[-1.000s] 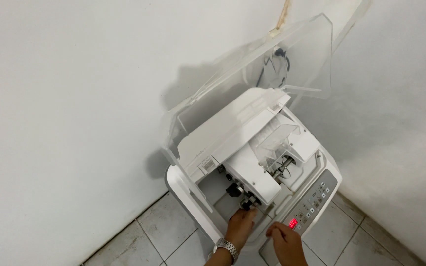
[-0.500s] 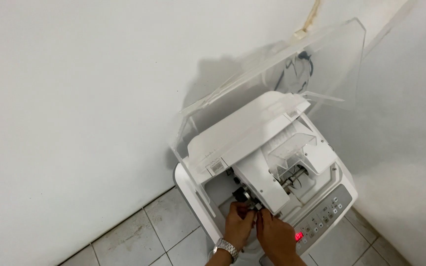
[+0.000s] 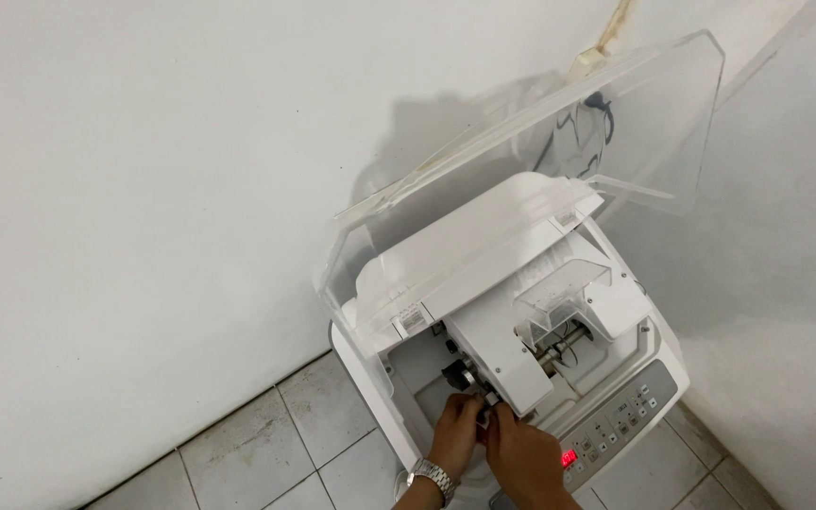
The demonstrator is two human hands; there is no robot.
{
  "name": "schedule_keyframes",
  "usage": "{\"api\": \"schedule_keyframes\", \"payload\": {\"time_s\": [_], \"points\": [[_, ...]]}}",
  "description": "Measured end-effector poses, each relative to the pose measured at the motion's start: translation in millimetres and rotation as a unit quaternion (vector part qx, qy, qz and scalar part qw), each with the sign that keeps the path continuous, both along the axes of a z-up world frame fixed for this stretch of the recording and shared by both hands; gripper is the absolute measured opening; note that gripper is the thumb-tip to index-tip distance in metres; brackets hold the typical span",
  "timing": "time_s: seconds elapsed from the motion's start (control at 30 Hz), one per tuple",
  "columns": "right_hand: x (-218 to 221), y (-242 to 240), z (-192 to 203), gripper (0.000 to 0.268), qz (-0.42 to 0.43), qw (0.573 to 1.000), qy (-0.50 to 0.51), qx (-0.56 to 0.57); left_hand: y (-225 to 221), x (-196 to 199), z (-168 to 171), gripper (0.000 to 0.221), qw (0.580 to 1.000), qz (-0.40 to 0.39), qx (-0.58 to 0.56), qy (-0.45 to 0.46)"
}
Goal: The person processes optical lenses using specialized machinery, cleans and inspects the eyeglasses, and handles lens packaging envelopes.
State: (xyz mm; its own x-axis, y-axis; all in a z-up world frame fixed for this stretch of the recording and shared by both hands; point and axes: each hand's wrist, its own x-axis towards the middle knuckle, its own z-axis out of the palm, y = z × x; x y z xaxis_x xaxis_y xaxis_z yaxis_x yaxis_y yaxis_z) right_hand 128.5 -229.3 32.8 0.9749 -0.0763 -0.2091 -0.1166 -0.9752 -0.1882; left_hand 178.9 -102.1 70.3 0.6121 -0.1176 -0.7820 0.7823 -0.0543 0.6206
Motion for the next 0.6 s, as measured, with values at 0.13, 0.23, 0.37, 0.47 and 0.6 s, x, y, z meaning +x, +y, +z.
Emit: {"api": "schedule_keyframes", "payload": {"time_s": [0.13, 0.23, 0.37, 0.47, 0.6], "points": [[-2.3, 2.5, -3.4, 0.022, 0.005, 0.999, -0.027, -0.019, -4.5, -2.3, -7.7, 0.025, 0.999, 0.028, 0.019, -0.037], [-0.9, 0.4, -16.1, 0.026, -0.001, 0.999, -0.032, -0.028, -4.8, 3.4, -21.3, 0.061, 0.999, -0.016, 0.016, 0.027], [-2.0, 0.5, -2.9, 0.018, 0.011, 1.000, -0.003, -0.011, -2.6, -1.6, 9.7, 0.035, 1.000, 0.004, 0.000, -0.016], [2.1, 2.2, -2.2, 0.018, 0.014, 1.000, -0.008, -0.010, -5.2, 0.5, -10.9, 0.030, 0.996, -0.008, 0.053, -0.070], [-1.3, 3.5, -4.3, 0.026, 0.002, 0.999, -0.030, -0.020, -2.0, -2.4, 5.4, 0.050, 0.999, 0.026, -0.029, 0.007]]}}
